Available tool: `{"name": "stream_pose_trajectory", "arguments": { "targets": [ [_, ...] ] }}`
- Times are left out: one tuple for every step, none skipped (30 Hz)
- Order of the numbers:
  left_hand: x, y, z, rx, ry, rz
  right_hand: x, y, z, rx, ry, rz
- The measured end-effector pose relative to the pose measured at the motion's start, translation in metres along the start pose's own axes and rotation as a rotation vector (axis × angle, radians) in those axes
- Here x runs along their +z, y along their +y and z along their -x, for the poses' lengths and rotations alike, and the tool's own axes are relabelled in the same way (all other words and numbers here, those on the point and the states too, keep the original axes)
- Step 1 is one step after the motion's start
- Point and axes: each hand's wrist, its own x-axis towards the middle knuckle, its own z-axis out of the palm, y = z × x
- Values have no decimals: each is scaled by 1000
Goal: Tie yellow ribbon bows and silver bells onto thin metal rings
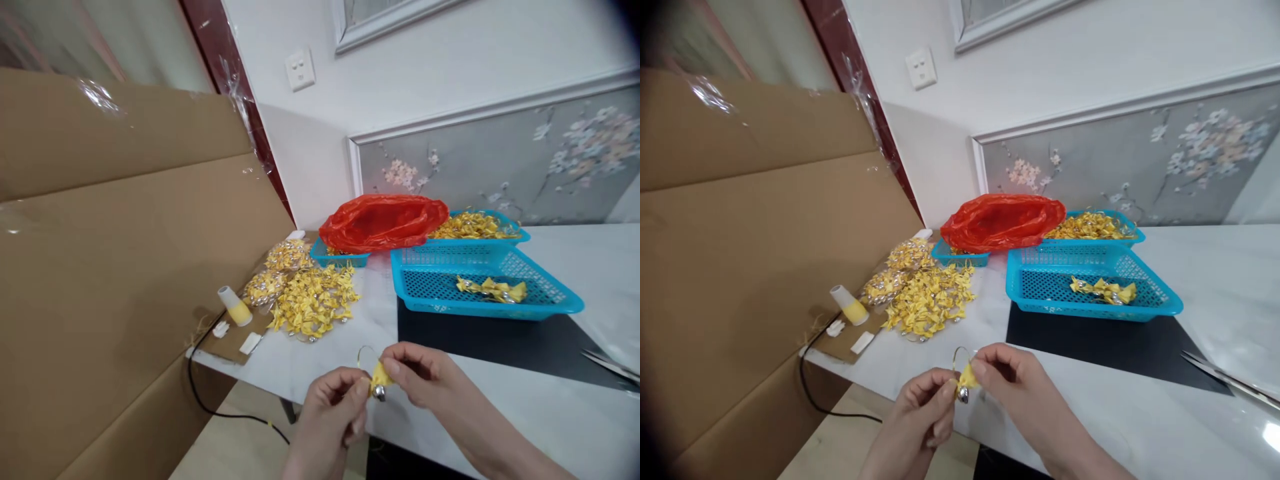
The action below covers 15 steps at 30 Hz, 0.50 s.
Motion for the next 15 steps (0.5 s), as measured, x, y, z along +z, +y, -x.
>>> {"name": "stream_pose_trajectory", "arguments": {
  "targets": [
    [-7,2,-1,33,61,-37,-3,1,1,3,30,10],
    [-17,4,-3,78,139,-81,-6,3,2,7,70,20],
    [-30,7,-5,133,228,-133,-10,6,4,12,117,30],
    [-44,11,-8,194,331,-192,-15,8,6,15,163,42],
    [-59,14,-12,254,428,-262,-19,11,8,20,195,54],
    [-74,18,-16,306,537,-343,-23,14,11,24,217,59],
    [-87,21,-21,348,637,-439,-26,17,13,31,231,55],
    [-98,22,-27,382,721,-552,-29,19,15,38,240,44],
    [-106,23,-33,411,770,-665,-31,20,18,44,254,28],
    [-111,21,-40,426,787,-781,-32,21,20,48,274,11],
    [-112,19,-47,433,776,-893,-34,22,21,50,298,-5],
    [-111,16,-53,435,747,-999,-35,22,23,49,319,-14],
    [-109,13,-59,434,717,-1094,-37,21,25,48,331,-15],
    [-106,10,-64,432,689,-1179,-40,21,26,44,344,-12],
    [-102,7,-69,429,668,-1253,-43,21,28,41,363,-10]
  ]
}}
